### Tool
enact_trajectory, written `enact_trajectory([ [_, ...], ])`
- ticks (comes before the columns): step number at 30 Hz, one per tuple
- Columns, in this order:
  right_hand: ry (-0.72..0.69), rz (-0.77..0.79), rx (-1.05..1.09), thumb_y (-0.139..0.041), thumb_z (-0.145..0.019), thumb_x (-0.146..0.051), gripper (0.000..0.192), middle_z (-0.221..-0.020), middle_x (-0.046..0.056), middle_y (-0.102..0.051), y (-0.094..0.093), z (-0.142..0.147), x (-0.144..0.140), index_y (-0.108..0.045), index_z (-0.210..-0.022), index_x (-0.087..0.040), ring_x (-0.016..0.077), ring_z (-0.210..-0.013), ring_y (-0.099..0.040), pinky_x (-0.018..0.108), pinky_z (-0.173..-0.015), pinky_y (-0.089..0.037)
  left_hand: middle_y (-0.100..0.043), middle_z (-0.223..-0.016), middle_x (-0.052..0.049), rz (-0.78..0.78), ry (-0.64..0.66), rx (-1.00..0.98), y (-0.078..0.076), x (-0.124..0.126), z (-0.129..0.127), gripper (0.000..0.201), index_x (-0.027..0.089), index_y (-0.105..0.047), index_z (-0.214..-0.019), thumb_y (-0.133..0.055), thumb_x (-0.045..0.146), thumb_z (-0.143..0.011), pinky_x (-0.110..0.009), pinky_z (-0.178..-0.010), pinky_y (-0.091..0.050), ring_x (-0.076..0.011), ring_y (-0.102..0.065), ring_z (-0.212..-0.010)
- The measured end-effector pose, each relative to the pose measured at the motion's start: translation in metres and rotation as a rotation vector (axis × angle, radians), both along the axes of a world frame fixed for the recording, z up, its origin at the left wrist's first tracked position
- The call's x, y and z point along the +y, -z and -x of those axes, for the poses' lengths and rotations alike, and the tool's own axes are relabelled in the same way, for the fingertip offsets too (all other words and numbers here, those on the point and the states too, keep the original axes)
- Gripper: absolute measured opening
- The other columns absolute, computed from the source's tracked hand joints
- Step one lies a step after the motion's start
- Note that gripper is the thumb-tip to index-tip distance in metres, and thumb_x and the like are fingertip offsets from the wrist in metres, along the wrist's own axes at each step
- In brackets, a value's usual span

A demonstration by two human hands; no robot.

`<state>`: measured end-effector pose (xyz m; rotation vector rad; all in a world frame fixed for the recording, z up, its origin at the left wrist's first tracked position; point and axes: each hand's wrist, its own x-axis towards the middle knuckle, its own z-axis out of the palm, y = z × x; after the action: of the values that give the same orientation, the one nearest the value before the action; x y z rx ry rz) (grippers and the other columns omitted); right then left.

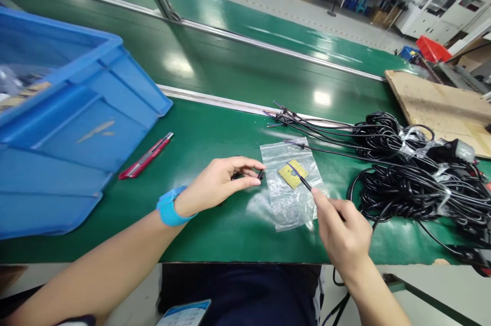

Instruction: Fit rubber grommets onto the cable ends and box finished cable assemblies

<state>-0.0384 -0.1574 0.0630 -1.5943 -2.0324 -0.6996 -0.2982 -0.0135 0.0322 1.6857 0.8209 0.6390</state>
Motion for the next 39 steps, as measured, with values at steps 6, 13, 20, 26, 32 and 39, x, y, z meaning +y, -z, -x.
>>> enact_trajectory([
  [6, -0.118, 0.04, 0.311, -0.071, -0.088, -0.005, 0.065, -0.079, -0.002, -0.057, -0.021, 0.019, -0.012, -0.058, -0.143, -0.039, 0.0084, -0.059, -0.054, 0.023, -0.056, -0.049, -0.076, -0.097, -0.006, 0.656, -0.087, -0.582, -0.003, -0.007, -0.009, 0.052, 0.017, -0.074, -0.098, -0.095, 0.049, -0.062, -0.027, -0.076, -0.055, -0.0161, -0.071, -0.083],
  [13, -0.18, 0.045, 0.354, -0.073, -0.086, -0.002, 0.064, -0.078, -0.003, -0.056, -0.014, 0.027, -0.009, -0.061, -0.14, -0.034, 0.0064, -0.061, -0.055, 0.021, -0.058, -0.049, -0.075, -0.091, -0.004, 0.879, -0.016, -0.692, -0.002, -0.016, -0.014, 0.047, 0.015, -0.075, -0.094, -0.098, 0.039, -0.06, -0.019, -0.071, -0.053, -0.012, -0.072, -0.078],
  [20, -0.172, 0.06, 0.316, -0.075, -0.083, 0.001, 0.061, -0.079, -0.004, -0.055, -0.013, 0.024, -0.009, -0.065, -0.136, -0.027, 0.0036, -0.06, -0.053, 0.018, -0.058, -0.047, -0.076, -0.088, -0.005, 0.884, 0.033, -0.723, -0.003, -0.017, -0.01, 0.048, 0.014, -0.076, -0.097, -0.096, 0.04, -0.063, -0.019, -0.069, -0.053, -0.0131, -0.073, -0.076],
  [26, -0.292, 0.09, 0.254, -0.074, -0.08, 0.008, 0.077, -0.091, 0.002, -0.057, -0.009, 0.019, -0.013, -0.056, -0.146, -0.026, 0.0079, -0.077, -0.063, 0.021, -0.071, -0.055, -0.077, -0.088, -0.004, 0.784, -0.1, -0.681, -0.006, -0.017, -0.009, 0.045, 0.015, -0.079, -0.094, -0.097, 0.04, -0.061, -0.019, -0.067, -0.053, -0.0106, -0.071, -0.071],
  [32, -0.283, 0.093, 0.288, -0.074, -0.081, 0.006, 0.073, -0.094, 0.003, -0.063, -0.007, 0.027, -0.008, -0.058, -0.145, -0.026, 0.0101, -0.078, -0.065, 0.023, -0.071, -0.056, -0.08, -0.085, -0.005, 0.726, -0.028, -0.499, -0.008, -0.028, -0.016, 0.043, 0.017, -0.082, -0.088, -0.101, 0.031, -0.051, -0.023, -0.073, -0.06, -0.0147, -0.073, -0.076],
  [39, -0.338, 0.015, 0.219, -0.071, -0.085, -0.001, 0.057, -0.095, 0.008, -0.073, -0.003, 0.043, -0.001, -0.061, -0.139, -0.016, 0.0164, -0.075, -0.066, 0.03, -0.067, -0.053, -0.079, -0.081, -0.004, 0.538, -0.053, -0.659, -0.001, -0.044, -0.025, 0.036, 0.024, -0.084, -0.084, -0.1, 0.034, -0.054, -0.023, -0.072, -0.06, -0.0145, -0.074, -0.075],
])
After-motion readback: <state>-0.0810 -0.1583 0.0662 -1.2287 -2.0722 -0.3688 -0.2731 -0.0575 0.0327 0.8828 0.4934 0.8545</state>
